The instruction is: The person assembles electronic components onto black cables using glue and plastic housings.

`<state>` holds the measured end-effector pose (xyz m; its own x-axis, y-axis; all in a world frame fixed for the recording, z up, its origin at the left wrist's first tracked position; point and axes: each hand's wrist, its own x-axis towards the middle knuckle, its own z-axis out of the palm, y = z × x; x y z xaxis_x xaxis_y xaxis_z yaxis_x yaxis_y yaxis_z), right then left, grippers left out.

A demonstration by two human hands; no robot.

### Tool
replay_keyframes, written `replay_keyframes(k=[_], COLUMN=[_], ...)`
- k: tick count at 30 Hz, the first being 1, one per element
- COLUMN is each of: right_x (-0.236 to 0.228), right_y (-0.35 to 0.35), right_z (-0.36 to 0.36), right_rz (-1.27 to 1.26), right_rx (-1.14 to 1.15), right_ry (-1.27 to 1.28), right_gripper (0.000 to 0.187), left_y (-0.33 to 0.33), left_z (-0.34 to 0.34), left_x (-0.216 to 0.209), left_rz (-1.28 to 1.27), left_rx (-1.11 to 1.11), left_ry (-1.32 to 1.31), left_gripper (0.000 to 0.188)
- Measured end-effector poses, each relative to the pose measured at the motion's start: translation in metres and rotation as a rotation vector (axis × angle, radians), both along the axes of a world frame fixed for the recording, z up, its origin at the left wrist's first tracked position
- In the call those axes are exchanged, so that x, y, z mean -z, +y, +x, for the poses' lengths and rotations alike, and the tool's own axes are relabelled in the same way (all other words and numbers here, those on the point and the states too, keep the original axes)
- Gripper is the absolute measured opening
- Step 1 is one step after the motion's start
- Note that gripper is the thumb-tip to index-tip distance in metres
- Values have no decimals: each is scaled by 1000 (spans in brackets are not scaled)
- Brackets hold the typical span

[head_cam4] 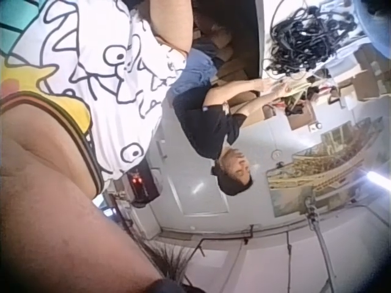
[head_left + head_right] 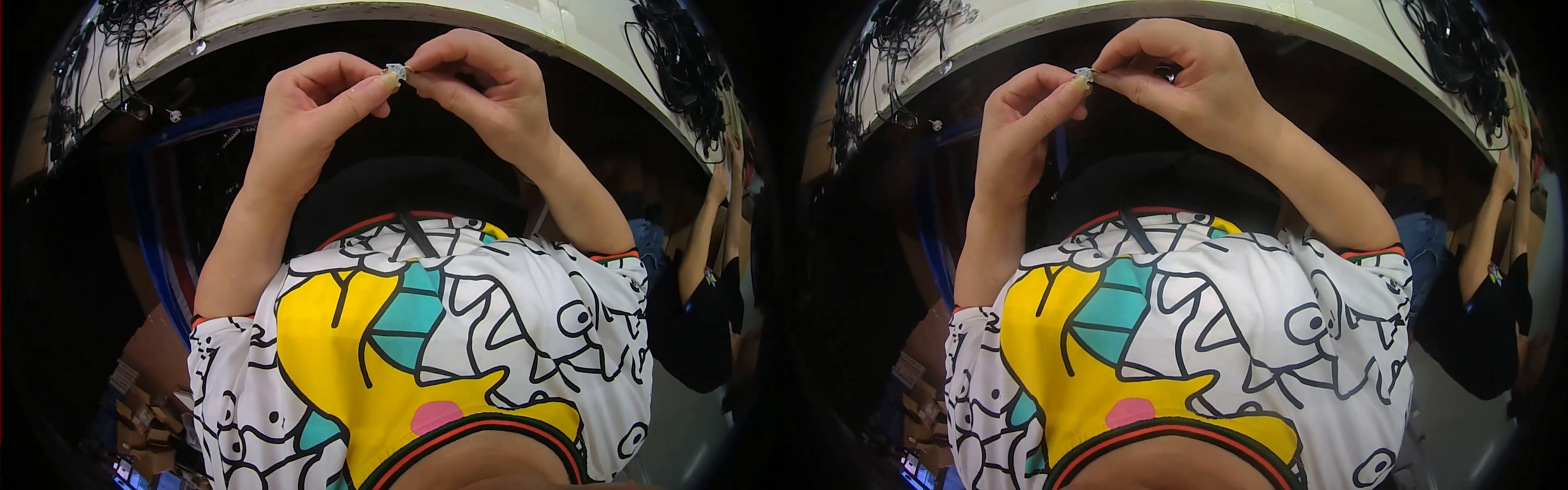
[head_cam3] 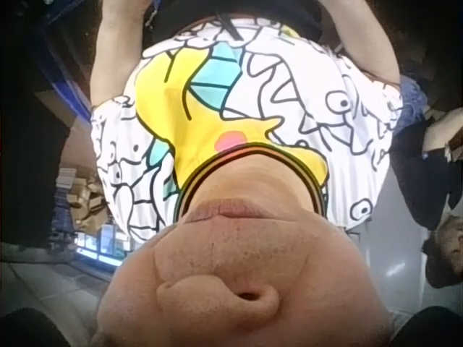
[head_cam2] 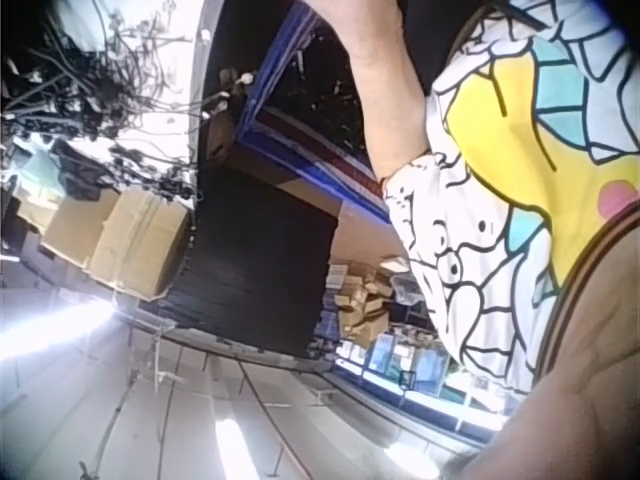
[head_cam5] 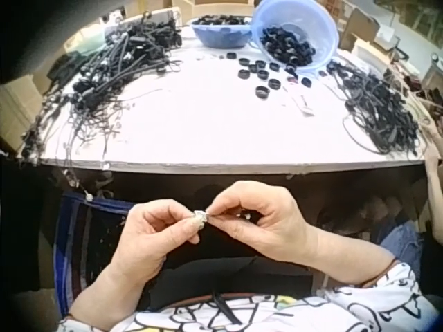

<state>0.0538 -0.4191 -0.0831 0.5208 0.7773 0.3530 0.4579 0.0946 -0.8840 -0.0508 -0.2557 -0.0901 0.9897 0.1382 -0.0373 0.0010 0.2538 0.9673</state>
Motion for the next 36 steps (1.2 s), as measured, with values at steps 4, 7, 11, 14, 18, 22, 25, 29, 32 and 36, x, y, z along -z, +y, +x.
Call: replay_keyframes(k=[4,7,11,14,18,22,25,29,32,36], right_x=[0,6,4,4,7,5,-2,-14,-4,-22], right_y=[-1,1,1,1,3,3,5,5,3,7], right_z=[2,1,-7,-6,-5,-7,-6,-9,1,-8], right_rz=[12,109,72,95,108,63,20,-7,78,103], right_rx=[53,101,162,124,121,132,129,91,20,92], right_ry=[-288,-569,-350,-452,-560,-439,-317,320,585,741], right_gripper=[13,14,16,15,14,14,12,11,11,9], left_y=[-5,-5,-5,-8,-3,-2,5,-3,-25,-47], left_z=[1,3,3,2,0,1,3,5,4,-1], left_x=[3,6,10,11,15,8,3,11,32,41], left_rz=[-30,-116,-204,-236,-390,-403,-297,-204,-53,-87], left_rx=[-29,-65,-26,-47,10,13,92,4,6,62], left_ry=[3,0,38,49,89,88,74,33,-110,-114], left_gripper=[15,14,14,14,15,16,16,17,61,62])
